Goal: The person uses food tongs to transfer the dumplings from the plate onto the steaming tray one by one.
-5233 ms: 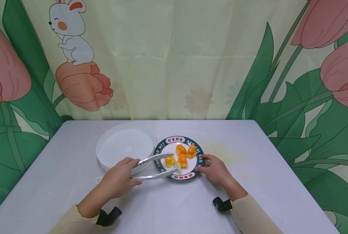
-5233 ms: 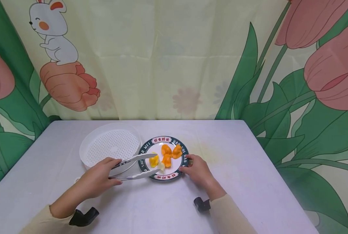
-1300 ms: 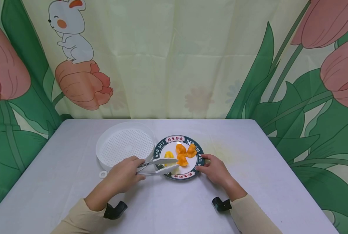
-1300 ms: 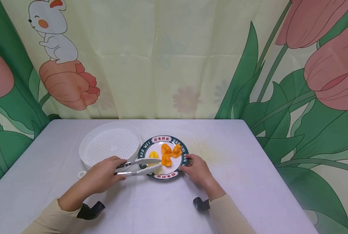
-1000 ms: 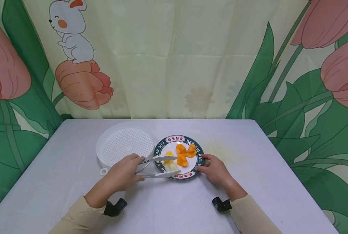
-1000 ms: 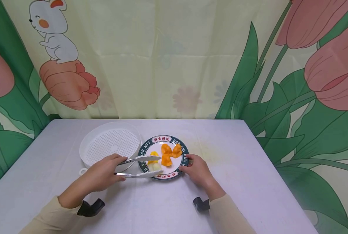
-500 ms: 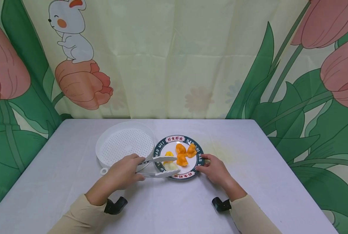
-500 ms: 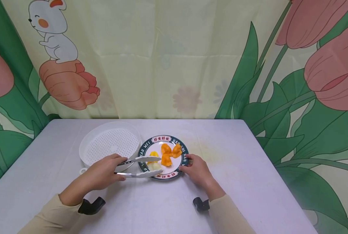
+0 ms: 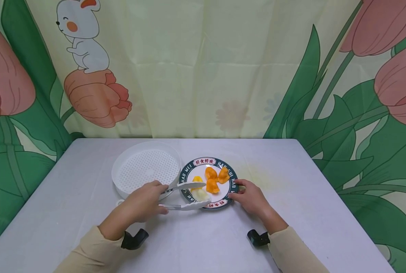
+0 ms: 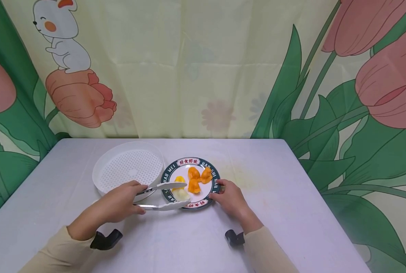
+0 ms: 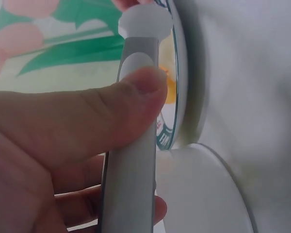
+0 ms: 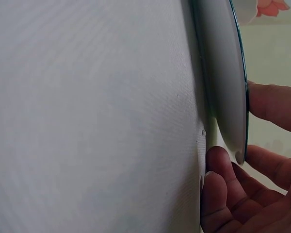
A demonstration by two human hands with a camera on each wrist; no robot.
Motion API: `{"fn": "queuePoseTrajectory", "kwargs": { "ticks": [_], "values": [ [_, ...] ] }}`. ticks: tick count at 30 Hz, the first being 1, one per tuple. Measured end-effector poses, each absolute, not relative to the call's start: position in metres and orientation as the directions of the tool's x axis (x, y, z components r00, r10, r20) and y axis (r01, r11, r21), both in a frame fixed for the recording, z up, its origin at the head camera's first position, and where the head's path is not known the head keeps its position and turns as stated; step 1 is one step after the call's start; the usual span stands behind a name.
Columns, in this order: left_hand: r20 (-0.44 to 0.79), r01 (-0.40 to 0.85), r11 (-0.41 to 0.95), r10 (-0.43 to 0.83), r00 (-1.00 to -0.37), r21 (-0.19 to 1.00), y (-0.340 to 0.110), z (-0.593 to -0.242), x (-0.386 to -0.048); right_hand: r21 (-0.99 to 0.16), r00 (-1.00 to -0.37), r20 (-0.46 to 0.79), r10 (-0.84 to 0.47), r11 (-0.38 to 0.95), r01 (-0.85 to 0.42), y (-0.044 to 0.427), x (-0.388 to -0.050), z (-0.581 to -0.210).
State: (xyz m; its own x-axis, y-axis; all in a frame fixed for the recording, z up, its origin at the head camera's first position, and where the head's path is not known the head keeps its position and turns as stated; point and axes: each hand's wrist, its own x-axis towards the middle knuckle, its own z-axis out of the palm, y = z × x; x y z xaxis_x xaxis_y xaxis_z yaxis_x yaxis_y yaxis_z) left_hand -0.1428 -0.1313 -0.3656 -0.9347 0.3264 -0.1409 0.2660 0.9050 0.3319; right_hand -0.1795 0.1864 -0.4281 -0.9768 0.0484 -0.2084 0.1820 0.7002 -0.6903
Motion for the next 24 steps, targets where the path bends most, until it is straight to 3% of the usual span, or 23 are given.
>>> {"fn": "queuePoseTrajectory", "kwargs": {
  "ticks": [11,24],
  "values": [
    [-0.111,0.293,0.921,0.329,-0.938,0.256,-0.1236,-0.364,-0.1387,-0.697,-0.977,-0.209,0.05,0.693,0.185,0.1859,-0.1784,-0.4291],
    [-0.124,0.307,0.907,0.354,-0.927,0.287,-0.1238,-0.3563,-0.1422,-0.702,-0.978,-0.202,0.041,0.691,0.174,0.1868,-0.1772,-0.4271]
  ]
}}
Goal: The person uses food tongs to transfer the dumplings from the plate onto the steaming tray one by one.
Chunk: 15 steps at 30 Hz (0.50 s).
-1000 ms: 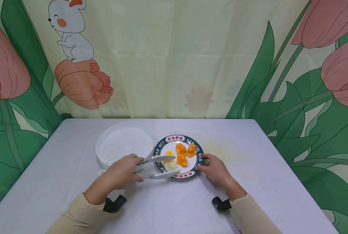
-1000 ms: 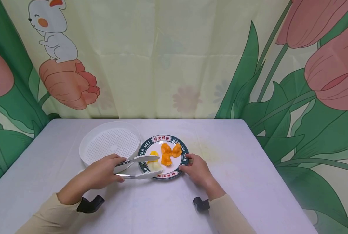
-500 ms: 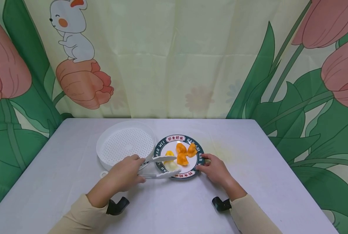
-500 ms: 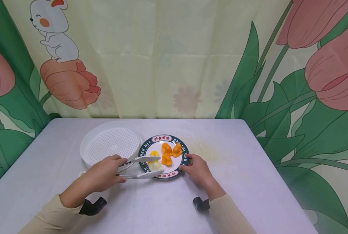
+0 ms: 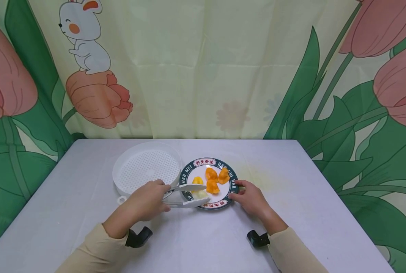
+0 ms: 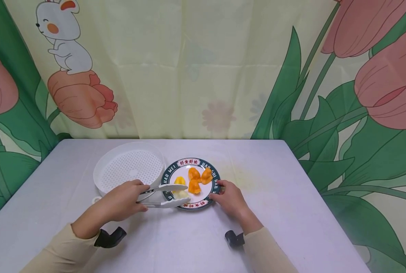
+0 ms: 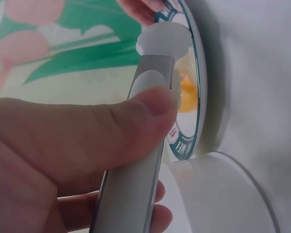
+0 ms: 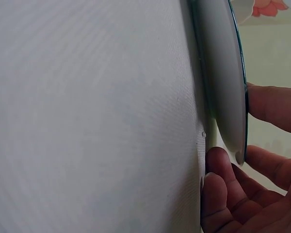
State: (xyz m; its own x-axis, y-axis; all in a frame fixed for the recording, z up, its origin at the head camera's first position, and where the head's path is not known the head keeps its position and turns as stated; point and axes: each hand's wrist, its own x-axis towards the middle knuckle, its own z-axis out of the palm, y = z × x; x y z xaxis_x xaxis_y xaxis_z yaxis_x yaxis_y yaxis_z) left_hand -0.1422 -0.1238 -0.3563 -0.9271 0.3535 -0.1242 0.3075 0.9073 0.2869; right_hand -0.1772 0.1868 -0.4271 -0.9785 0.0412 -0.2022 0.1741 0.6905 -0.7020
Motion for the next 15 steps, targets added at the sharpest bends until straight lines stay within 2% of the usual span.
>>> {"fn": "queuePoseTrajectory", "kwargs": {
  "ticks": [15],
  "values": [
    [-0.058,0.322,0.883,0.362,-0.93,0.34,-0.1335,-0.3566,-0.1392,-0.701,-0.978,-0.202,0.046,0.691,0.177,0.1864,-0.1772,-0.4281]
  ]
}}
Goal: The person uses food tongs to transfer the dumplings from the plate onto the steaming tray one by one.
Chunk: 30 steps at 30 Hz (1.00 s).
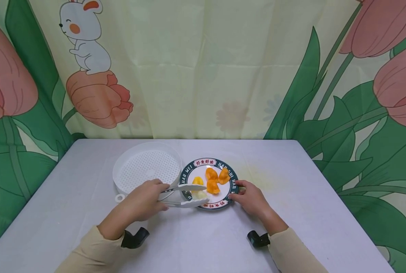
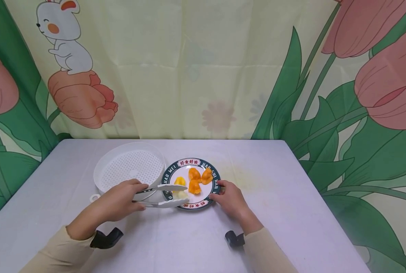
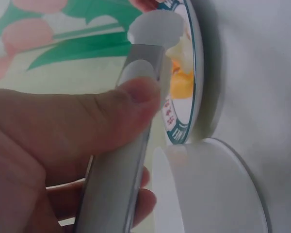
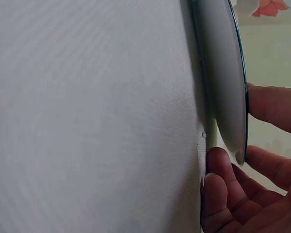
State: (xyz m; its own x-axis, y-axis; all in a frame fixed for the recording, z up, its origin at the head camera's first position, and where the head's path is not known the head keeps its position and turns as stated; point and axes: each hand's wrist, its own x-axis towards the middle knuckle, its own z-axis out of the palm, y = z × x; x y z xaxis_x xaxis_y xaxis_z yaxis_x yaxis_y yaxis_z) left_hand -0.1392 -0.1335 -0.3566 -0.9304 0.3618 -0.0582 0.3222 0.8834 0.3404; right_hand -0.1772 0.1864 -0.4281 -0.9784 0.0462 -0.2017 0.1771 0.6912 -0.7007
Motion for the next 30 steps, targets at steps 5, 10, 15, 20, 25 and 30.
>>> {"fn": "queuePoseTrajectory", "kwargs": {
  "ticks": [5,10,15,20,25,30],
  "values": [
    [-0.039,0.317,0.872,0.357,-0.933,0.374,-0.139,-0.358,-0.139,-0.703,-0.979,-0.198,0.046,0.689,0.174,0.187,-0.177,-0.429],
    [0.006,0.345,0.847,0.374,-0.927,0.404,-0.148,-0.356,-0.14,-0.702,-0.979,-0.2,0.045,0.69,0.175,0.187,-0.178,-0.429],
    [0.034,0.338,0.822,0.364,-0.931,0.458,-0.164,-0.351,-0.142,-0.702,-0.979,-0.197,0.045,0.691,0.173,0.187,-0.177,-0.429],
    [0.019,0.289,0.834,0.318,-0.948,0.47,-0.18,-0.343,-0.146,-0.699,-0.979,-0.2,0.048,0.693,0.177,0.187,-0.177,-0.428],
    [-0.001,0.226,0.844,0.259,-0.966,0.486,-0.195,-0.343,-0.154,-0.695,-0.977,-0.206,0.052,0.695,0.184,0.187,-0.177,-0.428],
    [0.011,0.176,0.852,0.196,-0.981,0.493,-0.208,-0.347,-0.163,-0.699,-0.978,-0.202,0.048,0.692,0.178,0.187,-0.178,-0.429]
  ]
}}
